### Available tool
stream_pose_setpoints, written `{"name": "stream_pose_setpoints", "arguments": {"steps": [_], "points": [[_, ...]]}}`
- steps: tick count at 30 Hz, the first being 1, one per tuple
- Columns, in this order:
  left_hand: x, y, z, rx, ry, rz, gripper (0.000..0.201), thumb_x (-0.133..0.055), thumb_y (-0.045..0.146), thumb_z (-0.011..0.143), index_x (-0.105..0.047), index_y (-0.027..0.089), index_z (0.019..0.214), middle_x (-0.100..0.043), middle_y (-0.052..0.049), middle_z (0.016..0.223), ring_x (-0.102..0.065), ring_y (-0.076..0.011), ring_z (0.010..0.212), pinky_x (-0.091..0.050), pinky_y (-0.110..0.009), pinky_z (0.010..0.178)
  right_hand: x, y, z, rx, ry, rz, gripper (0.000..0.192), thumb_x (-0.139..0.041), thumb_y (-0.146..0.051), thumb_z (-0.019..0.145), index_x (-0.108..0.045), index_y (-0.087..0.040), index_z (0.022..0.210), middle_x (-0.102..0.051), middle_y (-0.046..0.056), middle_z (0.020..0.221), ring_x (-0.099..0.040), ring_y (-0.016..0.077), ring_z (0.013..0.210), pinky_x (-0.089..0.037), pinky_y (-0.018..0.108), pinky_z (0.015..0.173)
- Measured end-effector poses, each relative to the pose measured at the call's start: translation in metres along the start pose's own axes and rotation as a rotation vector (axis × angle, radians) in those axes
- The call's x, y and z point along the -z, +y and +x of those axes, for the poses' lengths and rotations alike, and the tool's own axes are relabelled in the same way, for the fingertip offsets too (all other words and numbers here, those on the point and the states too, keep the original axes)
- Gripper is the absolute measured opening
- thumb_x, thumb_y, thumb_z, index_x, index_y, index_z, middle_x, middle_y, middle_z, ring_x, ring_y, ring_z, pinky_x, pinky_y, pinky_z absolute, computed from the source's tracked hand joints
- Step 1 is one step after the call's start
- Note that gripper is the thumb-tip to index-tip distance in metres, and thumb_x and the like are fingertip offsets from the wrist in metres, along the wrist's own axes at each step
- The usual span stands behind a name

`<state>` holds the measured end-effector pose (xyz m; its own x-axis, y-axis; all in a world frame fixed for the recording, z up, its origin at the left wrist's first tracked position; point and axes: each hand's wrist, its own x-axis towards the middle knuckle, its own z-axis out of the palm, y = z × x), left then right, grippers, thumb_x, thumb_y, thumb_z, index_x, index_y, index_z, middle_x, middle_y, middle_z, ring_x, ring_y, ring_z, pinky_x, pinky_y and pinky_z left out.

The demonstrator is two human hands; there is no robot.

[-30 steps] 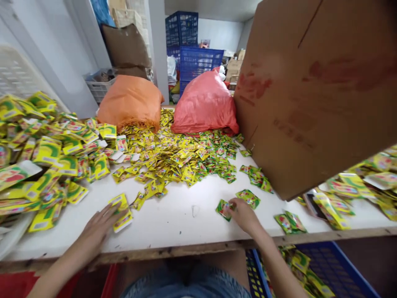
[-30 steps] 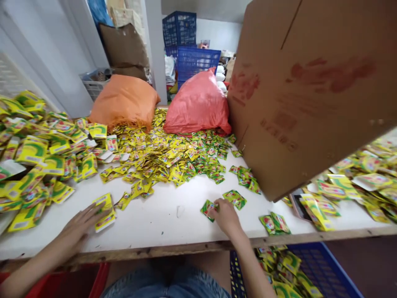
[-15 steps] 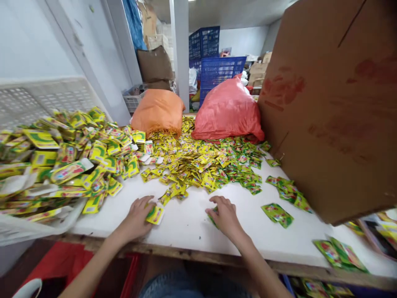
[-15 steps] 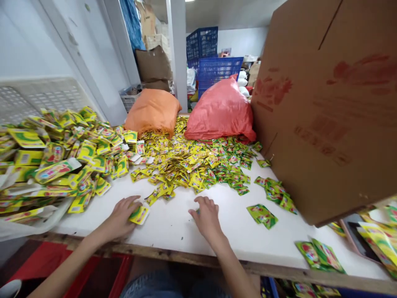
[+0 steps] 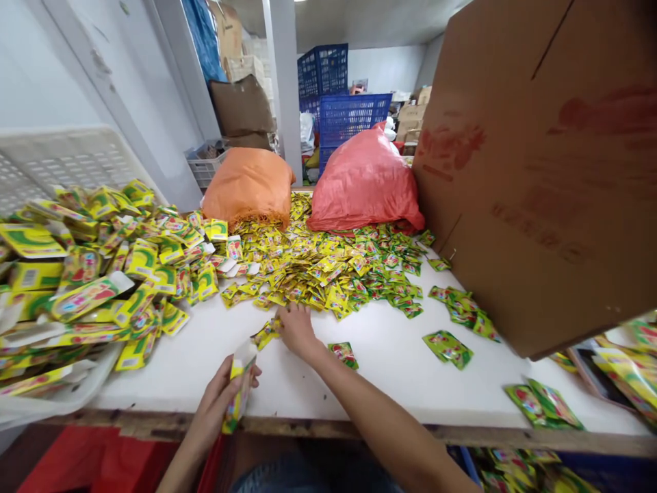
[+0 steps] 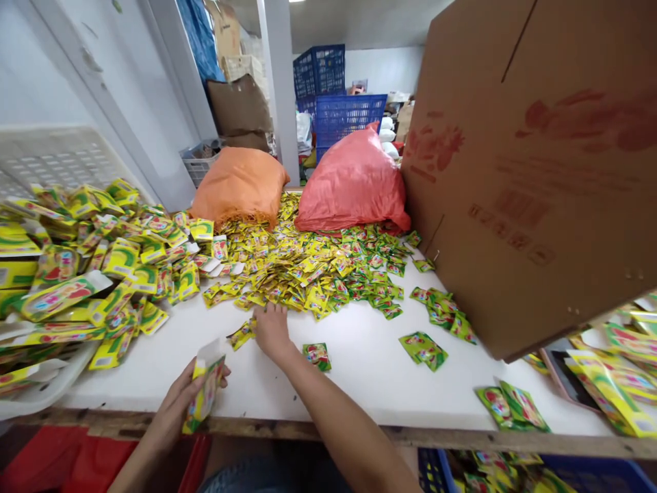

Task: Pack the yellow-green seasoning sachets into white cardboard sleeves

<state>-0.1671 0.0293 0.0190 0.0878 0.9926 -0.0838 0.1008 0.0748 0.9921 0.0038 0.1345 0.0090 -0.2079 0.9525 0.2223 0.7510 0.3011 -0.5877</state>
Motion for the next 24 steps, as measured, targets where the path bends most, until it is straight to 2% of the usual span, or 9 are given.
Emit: {"name": "stream_pose_setpoints", "arguments": {"steps": [4, 7, 9, 11, 14, 16, 18, 21, 24], "points": [[-0.011, -0.005, -0.001, 0.126, 0.032, -0.269, 0.047, -0.052, 0.054, 0.074, -0.059, 0.013, 0.093, -0.067, -0.01, 0.086, -0.059, -0.0189, 0.071, -0.045, -0.027, 0.063, 0.035, 0.016, -0.035, 0.008, 0.067, 0.188, 0.017, -0.049, -0.014, 0.082, -0.054, -0.021, 0.096, -0.055, 0.0, 0.095, -0.052, 0.0123, 0.087, -0.039, 0.023, 0.076], [-0.025, -0.001, 0.001, 0.237, -0.006, -0.413, 0.047, -0.053, 0.055, 0.073, -0.062, 0.012, 0.092, -0.067, -0.008, 0.08, -0.059, -0.0175, 0.067, -0.045, -0.026, 0.058, 0.067, 0.045, -0.062, -0.048, 0.108, 0.317, 0.016, -0.048, -0.022, 0.082, -0.05, -0.019, 0.098, -0.056, 0.001, 0.091, -0.054, 0.0123, 0.077, -0.042, 0.021, 0.065], [-0.039, 0.003, 0.004, 0.31, -0.039, -0.476, 0.045, -0.056, 0.053, 0.073, -0.062, 0.014, 0.096, -0.066, -0.006, 0.079, -0.059, -0.0163, 0.065, -0.045, -0.026, 0.056, 0.079, 0.066, -0.08, -0.117, 0.081, 0.448, 0.016, -0.052, -0.028, 0.08, -0.051, -0.019, 0.093, -0.056, 0.0, 0.082, -0.054, 0.0129, 0.069, -0.042, 0.022, 0.06], [-0.056, 0.005, 0.008, 0.362, -0.081, -0.463, 0.043, -0.059, 0.049, 0.072, -0.061, 0.014, 0.097, -0.066, -0.005, 0.075, -0.059, -0.0151, 0.063, -0.045, -0.025, 0.056, 0.079, 0.079, -0.097, -0.198, 0.057, 0.488, 0.014, -0.057, -0.029, 0.077, -0.054, -0.018, 0.085, -0.055, -0.001, 0.076, -0.052, 0.0134, 0.065, -0.042, 0.024, 0.058], [-0.084, 0.007, 0.017, 0.435, -0.176, -0.336, 0.046, -0.063, 0.047, 0.07, -0.059, 0.011, 0.097, -0.064, -0.004, 0.065, -0.059, -0.0145, 0.058, -0.044, -0.024, 0.055, 0.068, 0.084, -0.116, -0.258, 0.105, 0.272, 0.009, -0.061, -0.024, 0.072, -0.057, -0.019, 0.078, -0.055, 0.003, 0.083, -0.052, 0.0183, 0.078, -0.043, 0.03, 0.071], [-0.1, 0.008, 0.025, 0.476, -0.234, -0.256, 0.049, -0.066, 0.048, 0.067, -0.057, 0.01, 0.097, -0.065, -0.005, 0.064, -0.06, -0.0149, 0.056, -0.044, -0.025, 0.054, 0.061, 0.082, -0.12, -0.275, 0.144, 0.128, 0.014, -0.062, -0.023, 0.07, -0.059, -0.02, 0.083, -0.055, 0.005, 0.094, -0.051, 0.0223, 0.09, -0.04, 0.034, 0.081], [-0.114, 0.009, 0.033, 0.498, -0.286, -0.22, 0.05, -0.066, 0.049, 0.066, -0.055, 0.01, 0.096, -0.065, -0.006, 0.066, -0.06, -0.0153, 0.055, -0.044, -0.025, 0.053, 0.058, 0.08, -0.119, -0.328, 0.152, 0.056, 0.029, -0.063, -0.024, 0.068, -0.057, -0.019, 0.096, -0.056, 0.008, 0.099, -0.05, 0.0249, 0.094, -0.039, 0.037, 0.084], [-0.129, 0.011, 0.041, 0.496, -0.342, -0.236, 0.05, -0.065, 0.05, 0.066, -0.056, 0.011, 0.097, -0.065, -0.006, 0.069, -0.06, -0.0149, 0.056, -0.044, -0.026, 0.054, 0.058, 0.083, -0.114, -0.43, 0.123, 0.063, 0.045, -0.064, -0.024, 0.066, -0.053, -0.013, 0.109, -0.059, 0.012, 0.097, -0.051, 0.0278, 0.093, -0.039, 0.038, 0.083], [-0.135, 0.01, 0.041, 0.465, -0.332, -0.292, 0.05, -0.07, 0.047, 0.062, -0.056, 0.013, 0.096, -0.064, -0.004, 0.069, -0.058, -0.0135, 0.057, -0.045, -0.026, 0.056, 0.059, 0.087, -0.113, -0.445, 0.094, 0.109, 0.035, -0.063, -0.022, 0.065, -0.056, -0.015, 0.099, -0.062, 0.01, 0.091, -0.053, 0.0272, 0.09, -0.041, 0.036, 0.079]]}}
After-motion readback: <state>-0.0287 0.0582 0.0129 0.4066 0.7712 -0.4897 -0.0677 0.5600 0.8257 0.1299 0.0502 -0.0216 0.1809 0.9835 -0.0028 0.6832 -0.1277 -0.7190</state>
